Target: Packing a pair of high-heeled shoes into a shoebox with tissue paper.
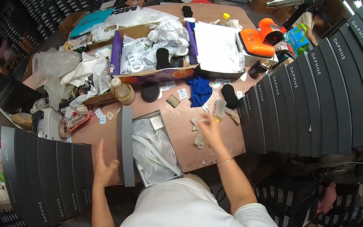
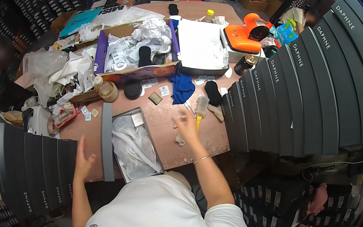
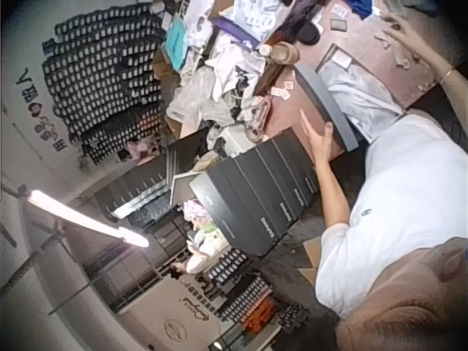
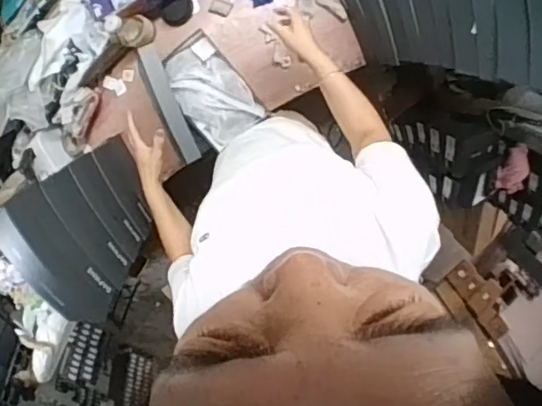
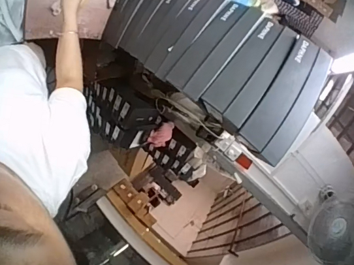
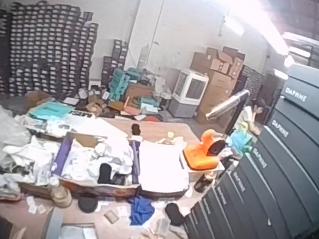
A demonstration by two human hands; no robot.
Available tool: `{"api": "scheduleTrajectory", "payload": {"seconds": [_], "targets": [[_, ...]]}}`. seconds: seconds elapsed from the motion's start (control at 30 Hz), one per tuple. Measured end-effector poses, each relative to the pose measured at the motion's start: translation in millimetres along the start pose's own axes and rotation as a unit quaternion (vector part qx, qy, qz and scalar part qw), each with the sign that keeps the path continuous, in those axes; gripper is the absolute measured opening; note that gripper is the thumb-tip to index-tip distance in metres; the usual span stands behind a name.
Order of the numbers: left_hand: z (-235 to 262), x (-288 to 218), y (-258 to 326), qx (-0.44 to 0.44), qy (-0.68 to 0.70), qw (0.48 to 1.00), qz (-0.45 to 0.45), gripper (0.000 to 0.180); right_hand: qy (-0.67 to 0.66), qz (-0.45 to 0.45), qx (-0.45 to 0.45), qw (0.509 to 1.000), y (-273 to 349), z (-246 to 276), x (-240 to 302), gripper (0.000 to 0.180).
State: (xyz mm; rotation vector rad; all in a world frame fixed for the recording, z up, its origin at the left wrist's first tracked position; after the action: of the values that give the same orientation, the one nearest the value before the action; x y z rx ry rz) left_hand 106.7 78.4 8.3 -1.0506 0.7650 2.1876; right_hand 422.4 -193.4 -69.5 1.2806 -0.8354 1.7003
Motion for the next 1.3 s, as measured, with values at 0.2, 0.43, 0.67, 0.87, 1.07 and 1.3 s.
{"api": "scheduleTrajectory", "payload": {"seconds": [0.2,0.43,0.67,0.87,1.07,1.3], "targets": [[-72,3,5,-0.007,-0.107,0.992,0.066,0.097,0.399,-0.053,0.013,0.915,-89,135,-111,0.077],[-34,16,10,-0.066,-0.062,0.986,0.138,0.085,0.263,-0.032,0.025,0.964,-98,87,-148,0.074],[-43,14,9,-0.103,-0.102,0.981,0.131,0.082,0.256,0.183,0.146,0.938,-129,-1,-98,0.047],[-40,11,5,-0.086,-0.048,0.980,0.174,0.079,0.287,0.202,0.268,0.897,-146,-15,-57,0.038],[-41,34,10,-0.111,-0.054,0.984,0.125,0.079,0.373,0.082,0.125,0.916,-144,58,-53,0.060],[-35,27,4,-0.095,-0.029,0.983,0.155,0.078,0.526,0.181,0.127,0.821,-161,41,-84,0.077]]}}
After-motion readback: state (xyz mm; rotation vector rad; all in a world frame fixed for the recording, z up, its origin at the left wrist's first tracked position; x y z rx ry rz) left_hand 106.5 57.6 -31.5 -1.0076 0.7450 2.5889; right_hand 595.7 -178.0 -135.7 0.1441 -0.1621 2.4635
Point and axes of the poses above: each hand's wrist, its own y-axis away from the middle knuckle, its own z-axis out of the back of the hand, x = y × z, the point moved 4 cm from there along -y, towards the middle knuckle, and after that the axes turned 8 degrees about z, right-handed, at the moved point
